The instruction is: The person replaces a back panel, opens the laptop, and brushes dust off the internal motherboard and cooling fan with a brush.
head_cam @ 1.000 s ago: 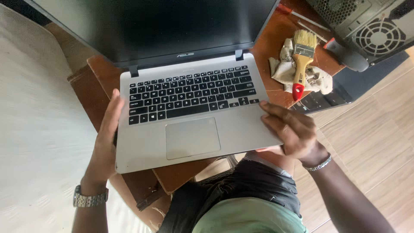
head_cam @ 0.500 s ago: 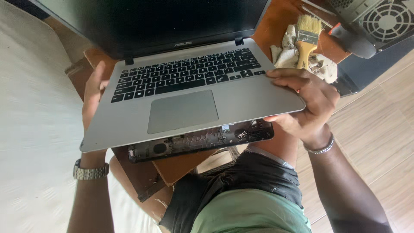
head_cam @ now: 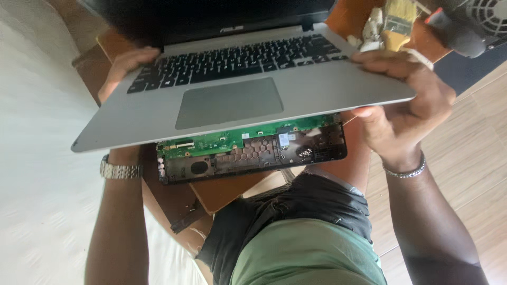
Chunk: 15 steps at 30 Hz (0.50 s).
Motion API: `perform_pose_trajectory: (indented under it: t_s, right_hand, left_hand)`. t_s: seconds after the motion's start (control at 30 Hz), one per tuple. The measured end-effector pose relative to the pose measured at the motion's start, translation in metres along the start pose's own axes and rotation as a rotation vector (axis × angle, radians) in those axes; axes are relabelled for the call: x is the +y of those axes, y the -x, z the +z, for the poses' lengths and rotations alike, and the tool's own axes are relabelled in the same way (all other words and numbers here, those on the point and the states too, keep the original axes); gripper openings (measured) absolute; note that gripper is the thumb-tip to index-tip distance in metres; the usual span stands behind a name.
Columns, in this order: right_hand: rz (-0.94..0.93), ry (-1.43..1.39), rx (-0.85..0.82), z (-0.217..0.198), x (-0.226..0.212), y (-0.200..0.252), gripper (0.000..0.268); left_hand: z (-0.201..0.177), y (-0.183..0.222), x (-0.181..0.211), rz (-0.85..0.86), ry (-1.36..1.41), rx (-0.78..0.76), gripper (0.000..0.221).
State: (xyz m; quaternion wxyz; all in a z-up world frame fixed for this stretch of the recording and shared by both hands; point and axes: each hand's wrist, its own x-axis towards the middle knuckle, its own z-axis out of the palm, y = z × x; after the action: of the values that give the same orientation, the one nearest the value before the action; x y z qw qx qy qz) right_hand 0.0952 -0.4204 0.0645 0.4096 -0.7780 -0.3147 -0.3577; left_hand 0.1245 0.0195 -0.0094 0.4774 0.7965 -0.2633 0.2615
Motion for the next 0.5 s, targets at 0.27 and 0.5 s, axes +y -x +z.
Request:
perform_pose_trajectory:
  t_s: [0.27, 0.5]
  right_hand:
    - [0.063, 0.045, 0.007, -0.001, -0.004, 0.044, 0.071]
    - [0.087, 0.444, -0.291, -0.068, 0.038, 0.063, 0.043]
  left_hand:
    - [-0.004, 0.003, -0.043, 0.158, 0.022, -0.023, 0.053]
    - [0.011, 0.012, -0.04, 0.071, 0.089, -0.034, 0.059]
